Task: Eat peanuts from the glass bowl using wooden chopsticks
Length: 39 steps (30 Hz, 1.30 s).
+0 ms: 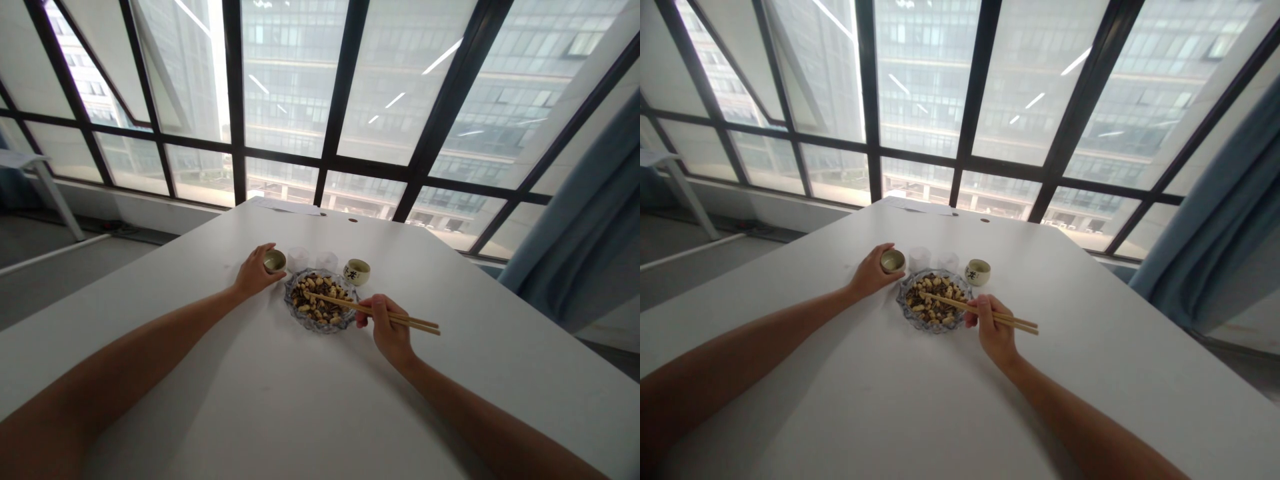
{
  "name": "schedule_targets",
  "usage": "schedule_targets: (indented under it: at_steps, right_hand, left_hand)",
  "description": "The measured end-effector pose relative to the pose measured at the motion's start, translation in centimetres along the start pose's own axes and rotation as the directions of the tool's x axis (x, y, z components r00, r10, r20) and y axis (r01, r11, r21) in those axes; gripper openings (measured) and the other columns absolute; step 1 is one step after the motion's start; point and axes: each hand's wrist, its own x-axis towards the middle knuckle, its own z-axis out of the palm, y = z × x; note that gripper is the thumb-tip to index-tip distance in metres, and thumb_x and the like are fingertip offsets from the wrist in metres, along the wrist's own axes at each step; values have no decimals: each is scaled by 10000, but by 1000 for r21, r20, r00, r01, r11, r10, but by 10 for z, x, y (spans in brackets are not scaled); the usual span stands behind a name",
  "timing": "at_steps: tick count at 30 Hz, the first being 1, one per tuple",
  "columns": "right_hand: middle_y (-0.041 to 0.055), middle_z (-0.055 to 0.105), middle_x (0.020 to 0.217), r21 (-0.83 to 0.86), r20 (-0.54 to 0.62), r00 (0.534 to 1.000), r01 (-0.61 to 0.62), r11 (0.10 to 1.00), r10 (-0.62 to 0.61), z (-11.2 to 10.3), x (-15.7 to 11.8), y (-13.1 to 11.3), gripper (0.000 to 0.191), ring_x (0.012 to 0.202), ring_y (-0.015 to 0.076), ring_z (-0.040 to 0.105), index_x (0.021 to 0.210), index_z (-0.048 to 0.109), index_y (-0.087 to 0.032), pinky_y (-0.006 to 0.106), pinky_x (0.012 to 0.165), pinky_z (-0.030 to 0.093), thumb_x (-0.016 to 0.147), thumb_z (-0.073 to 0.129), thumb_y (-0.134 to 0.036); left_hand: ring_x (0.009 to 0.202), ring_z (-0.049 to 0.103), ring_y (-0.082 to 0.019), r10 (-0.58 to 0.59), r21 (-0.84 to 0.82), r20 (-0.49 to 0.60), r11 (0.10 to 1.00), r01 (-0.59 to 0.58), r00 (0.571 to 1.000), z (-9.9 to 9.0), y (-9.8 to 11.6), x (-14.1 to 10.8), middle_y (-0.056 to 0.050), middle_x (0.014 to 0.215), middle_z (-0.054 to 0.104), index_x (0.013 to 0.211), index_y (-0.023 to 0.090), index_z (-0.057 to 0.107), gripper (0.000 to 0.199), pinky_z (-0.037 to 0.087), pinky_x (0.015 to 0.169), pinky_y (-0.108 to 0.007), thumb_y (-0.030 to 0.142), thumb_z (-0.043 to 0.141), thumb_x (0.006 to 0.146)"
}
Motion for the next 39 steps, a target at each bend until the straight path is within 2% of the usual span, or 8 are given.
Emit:
schedule_targets:
  at_steps: [5,12,17,23,27,32,36,39]
  right_hand:
    - [21,630,508,147,-65,990,-115,982,126,0,6,8,528,418,145,576,722,672,-172,280,422,486,848,613,-682]
    - [16,610,480,398,-214,910,-252,882,356,-15,28,31,590,389,123,537,664,643,-162,248,370,441,652,746,-743]
    - [11,609,479,416,-243,894,-255,873,377,-18,32,34,618,384,115,540,655,626,-159,237,366,436,605,761,-760]
    - [18,624,493,279,-229,939,-188,942,255,-22,29,28,607,396,121,561,693,656,-147,248,401,457,711,689,-752]
    - [19,629,502,216,-233,951,-153,964,203,-25,29,29,600,401,123,567,699,663,-147,250,406,458,742,667,-745]
    - [13,616,485,355,-231,924,-213,910,306,-24,32,34,630,386,118,550,681,641,-156,244,388,446,678,686,-784]
    - [14,610,479,395,-235,916,-217,893,326,-24,33,35,642,384,116,543,670,634,-156,242,383,439,650,696,-795]
    - [18,614,484,393,-224,921,-213,895,318,-24,33,34,641,386,119,547,674,639,-155,244,385,440,660,689,-794]
  left_hand:
    - [1172,618,-304,-74,2,-4,997,74,997,-1,-2,1,-114,1281,631,1307,214,495,739,505,996,-430,415,817,673]
    - [1079,658,-293,-228,-11,-7,974,228,974,5,-12,3,-137,1228,662,1307,200,489,717,528,933,-441,469,788,713]
    - [1187,601,-311,-151,88,6,985,150,989,1,-11,6,-150,1331,606,1343,201,460,726,491,995,-466,503,748,749]
    - [1337,487,-329,62,304,211,944,-125,976,-9,17,30,-123,1419,564,1374,228,461,647,372,1102,-503,538,641,836]
    - [1283,545,-343,-47,373,385,922,-109,922,2,35,54,-154,1366,606,1401,190,435,692,348,1097,-509,563,607,844]
    - [1199,613,-341,-179,347,490,938,-3,853,15,45,71,-148,1285,665,1420,179,389,752,409,1026,-491,497,661,795]
    - [1195,605,-315,83,270,439,938,-219,895,10,47,69,-139,1310,641,1396,172,423,714,399,1052,-455,351,686,757]
    - [1260,551,-309,293,239,411,879,-412,863,5,47,65,-131,1379,589,1389,181,446,661,353,1103,-452,264,647,764]
